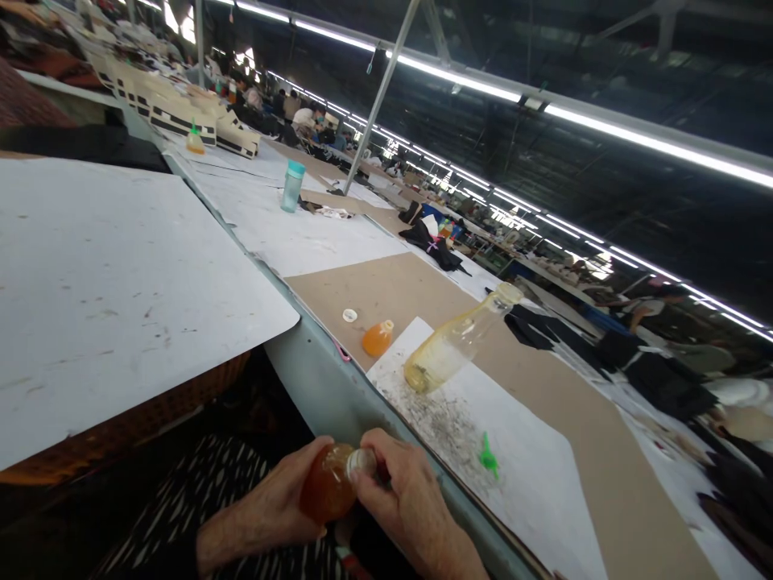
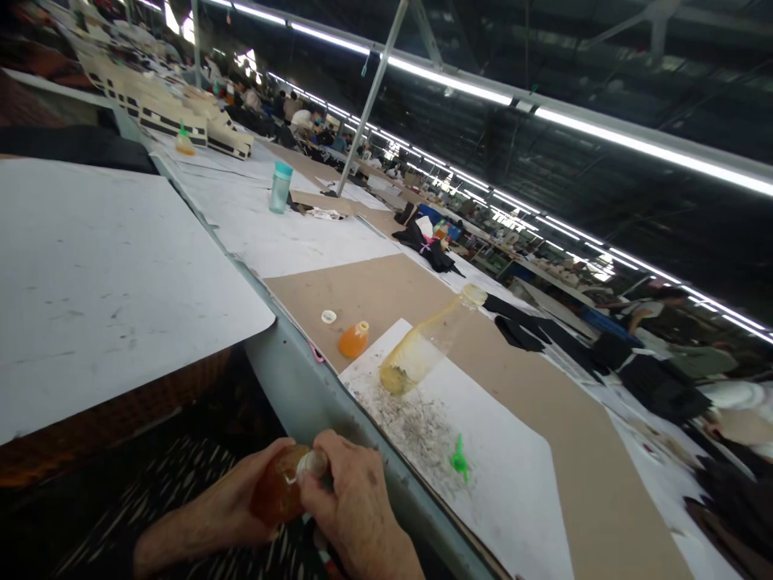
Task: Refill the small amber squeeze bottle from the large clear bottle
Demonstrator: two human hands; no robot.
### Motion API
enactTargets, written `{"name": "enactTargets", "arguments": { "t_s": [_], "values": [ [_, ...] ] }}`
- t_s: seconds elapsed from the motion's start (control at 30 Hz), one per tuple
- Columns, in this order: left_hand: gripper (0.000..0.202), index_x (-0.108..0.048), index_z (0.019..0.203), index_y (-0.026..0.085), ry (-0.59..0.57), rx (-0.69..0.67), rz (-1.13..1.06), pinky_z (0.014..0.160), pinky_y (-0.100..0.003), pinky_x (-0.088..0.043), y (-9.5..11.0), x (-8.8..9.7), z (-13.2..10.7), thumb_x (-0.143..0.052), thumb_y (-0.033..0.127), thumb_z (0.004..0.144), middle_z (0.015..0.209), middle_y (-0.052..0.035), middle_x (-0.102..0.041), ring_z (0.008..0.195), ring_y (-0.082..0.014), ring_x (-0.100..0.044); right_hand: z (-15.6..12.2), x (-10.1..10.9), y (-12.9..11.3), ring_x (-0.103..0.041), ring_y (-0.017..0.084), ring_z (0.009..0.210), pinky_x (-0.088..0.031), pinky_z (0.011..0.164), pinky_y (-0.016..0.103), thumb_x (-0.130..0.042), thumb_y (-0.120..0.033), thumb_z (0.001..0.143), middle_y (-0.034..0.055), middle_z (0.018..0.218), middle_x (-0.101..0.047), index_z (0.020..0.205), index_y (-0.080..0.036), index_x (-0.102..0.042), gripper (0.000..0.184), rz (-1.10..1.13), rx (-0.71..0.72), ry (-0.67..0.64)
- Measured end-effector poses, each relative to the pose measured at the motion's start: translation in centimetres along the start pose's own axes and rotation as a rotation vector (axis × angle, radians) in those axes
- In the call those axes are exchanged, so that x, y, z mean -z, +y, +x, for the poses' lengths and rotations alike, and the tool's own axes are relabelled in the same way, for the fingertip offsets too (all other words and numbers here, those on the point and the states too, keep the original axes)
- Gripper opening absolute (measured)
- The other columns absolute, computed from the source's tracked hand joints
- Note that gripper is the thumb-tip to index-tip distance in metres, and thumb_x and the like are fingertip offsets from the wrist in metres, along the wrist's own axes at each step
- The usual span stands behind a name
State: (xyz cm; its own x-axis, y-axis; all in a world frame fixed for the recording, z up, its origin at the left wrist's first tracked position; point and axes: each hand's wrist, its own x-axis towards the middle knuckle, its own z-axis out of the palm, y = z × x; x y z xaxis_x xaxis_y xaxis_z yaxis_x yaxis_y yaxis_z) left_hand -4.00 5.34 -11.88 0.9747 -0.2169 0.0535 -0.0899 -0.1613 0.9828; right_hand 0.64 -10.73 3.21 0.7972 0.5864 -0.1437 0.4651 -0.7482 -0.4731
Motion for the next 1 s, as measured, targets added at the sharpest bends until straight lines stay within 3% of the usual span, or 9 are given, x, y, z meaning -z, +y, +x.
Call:
{"name": "enactTargets", "arguments": {
  "t_s": [0.13,0.27,0.43,0.53,0.63,0.73,0.87,1.0],
  "values": [
    [0.071,-0.039,0.12,0.024,0.03,-0.012,0.047,0.079,-0.029,-0.049,-0.4,-0.4,0.1,-0.068,0.018,0.055,0.106,-0.0007,-0.059,0.092,-0.0208,-0.057,-0.3,-1.3,0.0,-0.044,0.01,0.061,-0.028,0.059,0.024,-0.049,-0.03,0.084,-0.0065,0.063,-0.047,0.073,-0.021,-0.045,0.014,0.071,-0.082,0.101],
    [0.057,-0.044,0.111,0.022,0.168,-0.01,0.155,0.081,-0.031,-0.048,0.4,-1.2,0.4,-0.065,0.017,0.058,0.104,-0.0021,-0.059,0.091,-0.0203,-0.057,-0.5,-2.0,-0.2,-0.04,0.011,0.055,-0.028,0.055,0.026,-0.045,-0.041,0.084,-0.0061,0.057,-0.042,0.067,-0.022,-0.042,0.026,0.137,-0.191,0.22],
    [0.053,-0.044,0.11,0.02,0.342,0.021,0.367,0.089,-0.04,-0.044,1.4,-1.8,1.0,-0.067,0.022,0.062,0.108,-0.0073,-0.056,0.099,-0.0252,-0.054,0.2,-2.6,-0.1,-0.044,0.014,0.057,-0.032,0.058,0.028,-0.047,-0.054,0.08,-0.0049,0.056,-0.047,0.071,-0.023,-0.049,0.033,0.138,-0.325,0.333],
    [0.052,-0.045,0.106,0.018,0.369,0.059,0.404,0.088,-0.041,-0.044,1.7,-1.5,1.1,-0.069,0.024,0.061,0.105,-0.0082,-0.056,0.099,-0.0264,-0.053,0.4,-2.7,0.2,-0.048,0.016,0.06,-0.036,0.06,0.029,-0.045,-0.059,0.081,-0.0032,0.059,-0.051,0.072,-0.023,-0.052,0.037,0.168,-0.33,0.328],
    [0.051,-0.045,0.106,0.02,0.343,0.031,0.317,0.083,-0.037,-0.045,1.8,-0.7,1.0,-0.071,0.029,0.063,0.104,-0.0057,-0.056,0.095,-0.0234,-0.054,0.4,-2.3,0.9,-0.055,0.018,0.068,-0.043,0.065,0.029,-0.047,-0.058,0.082,-0.0011,0.071,-0.06,0.092,-0.023,-0.058,0.038,0.23,-0.237,0.244],
    [0.059,-0.044,0.11,0.022,0.256,-0.005,0.213,0.078,-0.031,-0.045,1.8,0.1,0.8,-0.073,0.027,0.059,0.103,-0.0025,-0.056,0.09,-0.02,-0.055,0.4,-1.7,2.1,-0.06,0.02,0.081,-0.047,0.076,0.032,-0.051,-0.054,0.081,0.003,0.09,-0.065,0.117,-0.021,-0.053,0.049,0.18,-0.097,0.211],
    [0.06,-0.046,0.107,0.021,0.116,-0.021,0.167,0.075,-0.027,-0.044,2.1,0.9,0.4,-0.076,0.024,0.055,0.101,-0.0005,-0.056,0.087,-0.0186,-0.054,0.5,-0.8,3.3,-0.059,0.019,0.097,-0.046,0.087,0.032,-0.047,-0.047,0.087,0.0046,0.108,-0.063,0.114,-0.023,-0.058,0.038,0.076,0.08,0.132],
    [0.062,-0.046,0.109,0.022,0.022,-0.027,0.142,0.078,-0.027,-0.044,2.7,1.5,0.2,-0.077,0.026,0.055,0.103,0.0,-0.055,0.091,-0.0193,-0.054,0.2,-0.2,3.4,-0.06,0.018,0.087,-0.049,0.078,0.029,-0.049,-0.046,0.087,0.0034,0.098,-0.064,0.113,-0.023,-0.056,0.036,0.064,0.076,0.021]
  ]
}}
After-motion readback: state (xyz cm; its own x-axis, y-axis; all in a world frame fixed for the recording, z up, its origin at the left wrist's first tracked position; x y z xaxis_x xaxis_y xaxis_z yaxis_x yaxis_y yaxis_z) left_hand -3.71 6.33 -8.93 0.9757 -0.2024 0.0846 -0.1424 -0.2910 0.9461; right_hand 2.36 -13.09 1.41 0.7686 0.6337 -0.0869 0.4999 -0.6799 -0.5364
